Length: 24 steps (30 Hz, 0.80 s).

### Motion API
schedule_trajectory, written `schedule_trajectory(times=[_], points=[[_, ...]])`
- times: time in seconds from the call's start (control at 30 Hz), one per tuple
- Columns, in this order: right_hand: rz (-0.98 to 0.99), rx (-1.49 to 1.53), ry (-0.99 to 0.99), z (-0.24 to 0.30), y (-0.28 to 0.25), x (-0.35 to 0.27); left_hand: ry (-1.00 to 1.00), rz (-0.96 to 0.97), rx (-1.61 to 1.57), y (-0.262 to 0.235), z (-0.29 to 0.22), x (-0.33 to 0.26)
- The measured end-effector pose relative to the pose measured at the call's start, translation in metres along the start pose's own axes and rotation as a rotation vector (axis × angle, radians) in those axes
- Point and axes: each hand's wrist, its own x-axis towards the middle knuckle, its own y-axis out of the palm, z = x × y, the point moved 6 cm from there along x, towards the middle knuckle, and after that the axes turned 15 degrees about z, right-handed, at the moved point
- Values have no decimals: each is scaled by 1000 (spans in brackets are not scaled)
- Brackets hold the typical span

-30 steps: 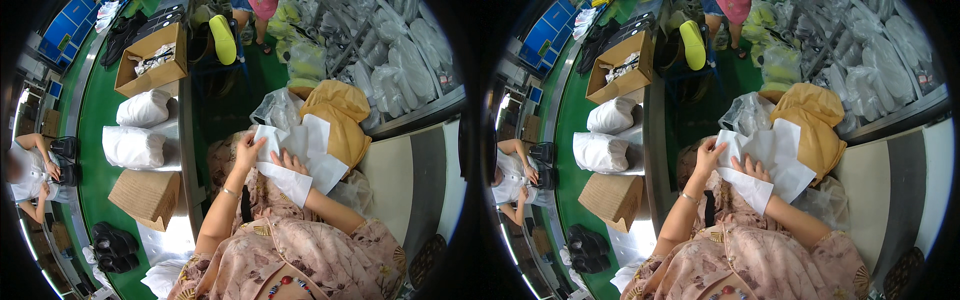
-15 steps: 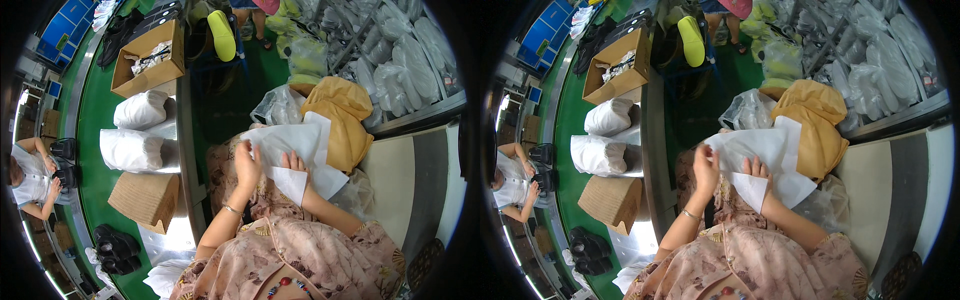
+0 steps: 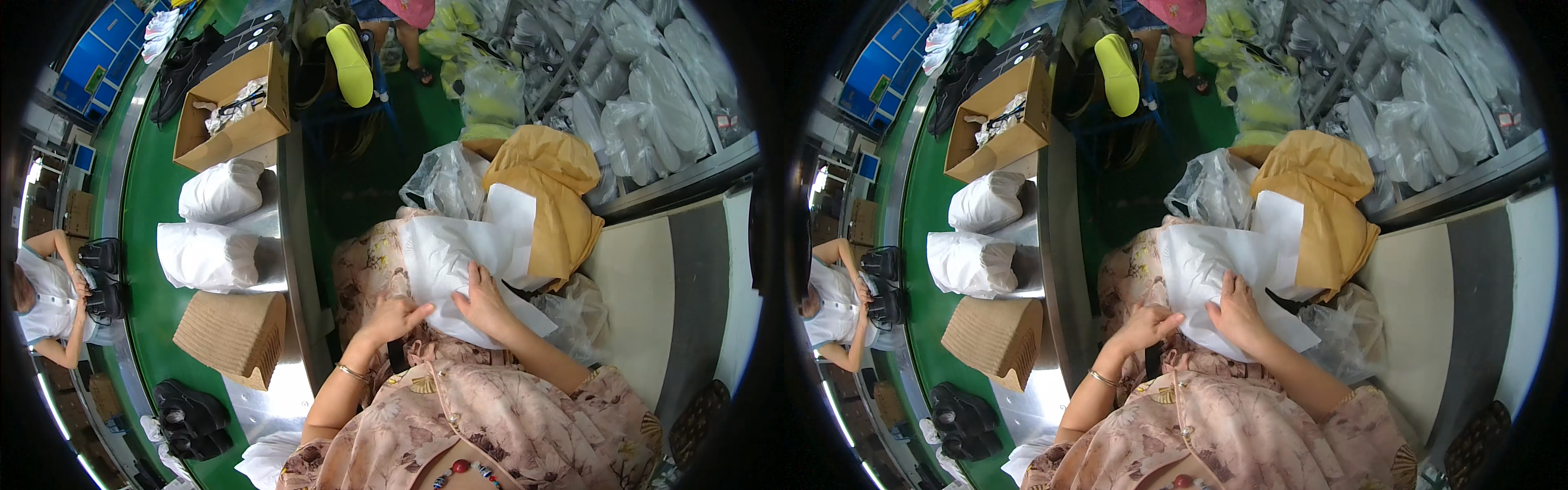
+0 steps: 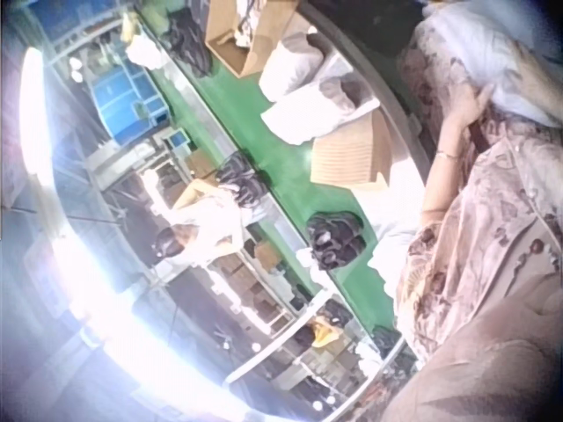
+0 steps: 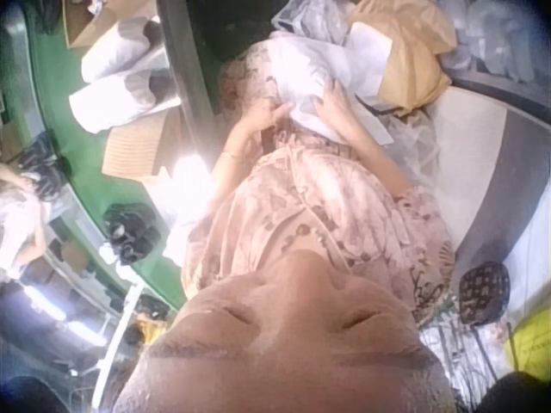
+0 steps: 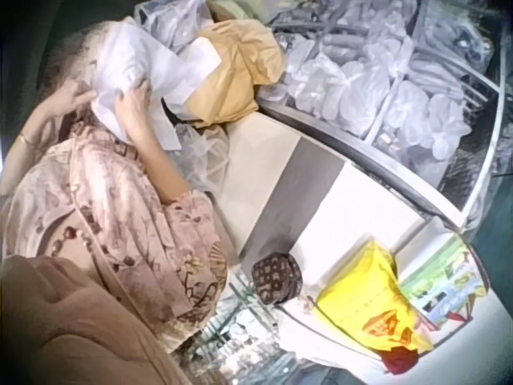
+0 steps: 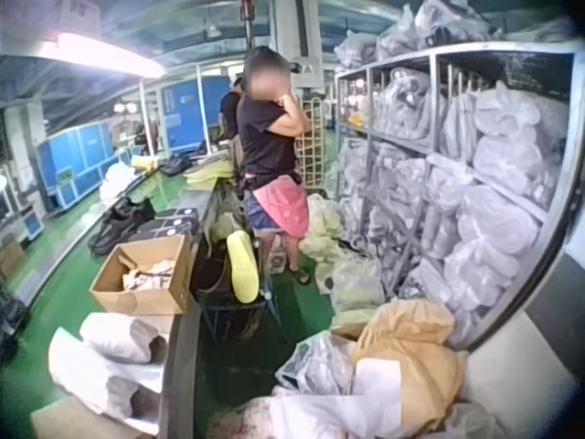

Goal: The person wraps individual shoe components in white tissue paper and then wraps the completed bundles in brown paper before placing them into cardboard boxes on a conveyor belt.

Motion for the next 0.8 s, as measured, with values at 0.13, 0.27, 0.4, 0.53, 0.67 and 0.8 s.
schedule_trajectory(times=[0.13,0.27,0.4,0.53,0.67,0.8], points=[[15,55,-28,-1,3,-2,-251,-376,329,-36,3,-8],[-14,-29,-68,15,5,-6,-192,-569,-192,-21,-28,24],[91,9,-143,13,0,-17,-134,-574,-95,14,-39,48],[231,193,-101,17,-5,-42,-28,-534,-117,14,-34,53],[452,273,-57,25,-16,-50,-30,-409,34,2,-54,54],[-59,97,-119,20,-76,-17,-90,-314,88,1,-57,55]])
